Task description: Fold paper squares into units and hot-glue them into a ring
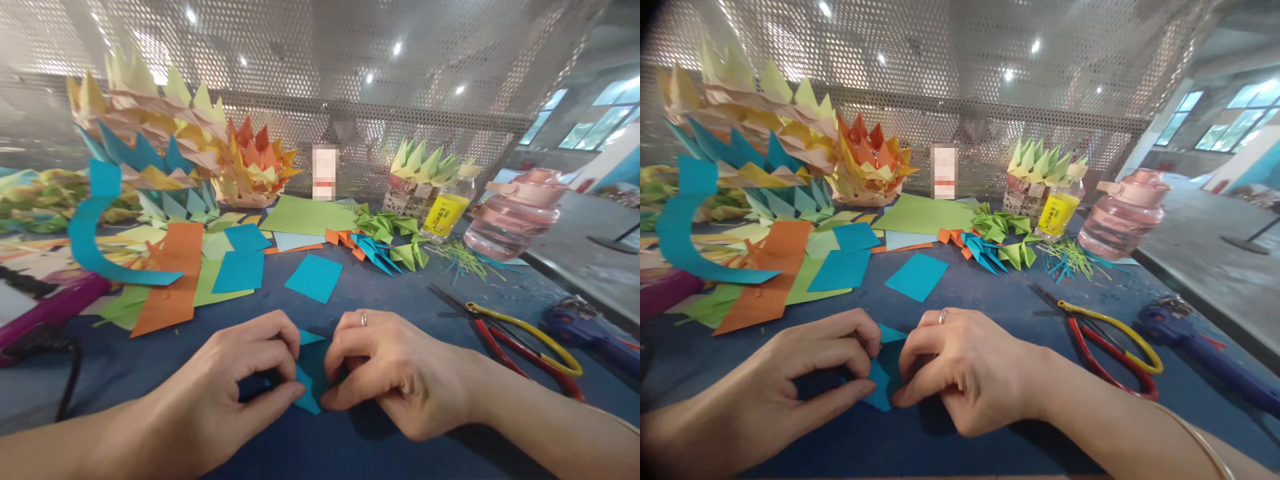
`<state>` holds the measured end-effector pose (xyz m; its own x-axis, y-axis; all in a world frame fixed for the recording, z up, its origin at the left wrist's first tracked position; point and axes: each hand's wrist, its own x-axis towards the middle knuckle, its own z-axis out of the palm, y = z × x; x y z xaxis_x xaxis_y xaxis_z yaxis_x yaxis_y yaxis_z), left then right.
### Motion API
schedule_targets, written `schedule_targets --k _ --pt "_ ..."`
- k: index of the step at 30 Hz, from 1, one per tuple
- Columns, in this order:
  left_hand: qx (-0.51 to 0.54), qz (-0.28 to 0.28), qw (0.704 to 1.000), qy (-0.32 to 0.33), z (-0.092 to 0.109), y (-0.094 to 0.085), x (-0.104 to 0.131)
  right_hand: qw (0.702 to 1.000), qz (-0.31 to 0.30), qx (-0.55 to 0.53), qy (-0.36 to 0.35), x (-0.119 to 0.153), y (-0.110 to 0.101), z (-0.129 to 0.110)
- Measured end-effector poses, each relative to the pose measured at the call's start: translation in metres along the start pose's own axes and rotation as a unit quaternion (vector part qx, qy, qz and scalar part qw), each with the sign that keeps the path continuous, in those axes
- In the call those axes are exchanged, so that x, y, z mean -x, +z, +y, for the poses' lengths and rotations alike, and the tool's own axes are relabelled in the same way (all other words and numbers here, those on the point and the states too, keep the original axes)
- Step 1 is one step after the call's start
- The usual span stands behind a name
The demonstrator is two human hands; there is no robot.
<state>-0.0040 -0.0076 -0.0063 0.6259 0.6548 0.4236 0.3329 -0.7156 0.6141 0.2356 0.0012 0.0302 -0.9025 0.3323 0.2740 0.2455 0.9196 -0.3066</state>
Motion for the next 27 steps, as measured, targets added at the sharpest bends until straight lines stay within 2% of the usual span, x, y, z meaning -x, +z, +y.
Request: schedule_targets --k 8,20,27 --pt "-0.013 -0.005 1.0 -0.022 -0.0005 0.0026 0.0027 1.0 -0.001 0.012 0.001 -0.0003 0.0007 -0.003" --pt "-0.028 -0.001 1.0 0.005 -0.0025 0.0058 0.0036 0.999 -0.027 0.018 -0.008 -0.0014 -0.0006 -0.003" --pt "-0.044 -0.03 0.998 -0.017 -0.002 0.0052 0.0046 1.0 -0.009 0.001 -0.003 -0.0008 0.0032 -0.004"
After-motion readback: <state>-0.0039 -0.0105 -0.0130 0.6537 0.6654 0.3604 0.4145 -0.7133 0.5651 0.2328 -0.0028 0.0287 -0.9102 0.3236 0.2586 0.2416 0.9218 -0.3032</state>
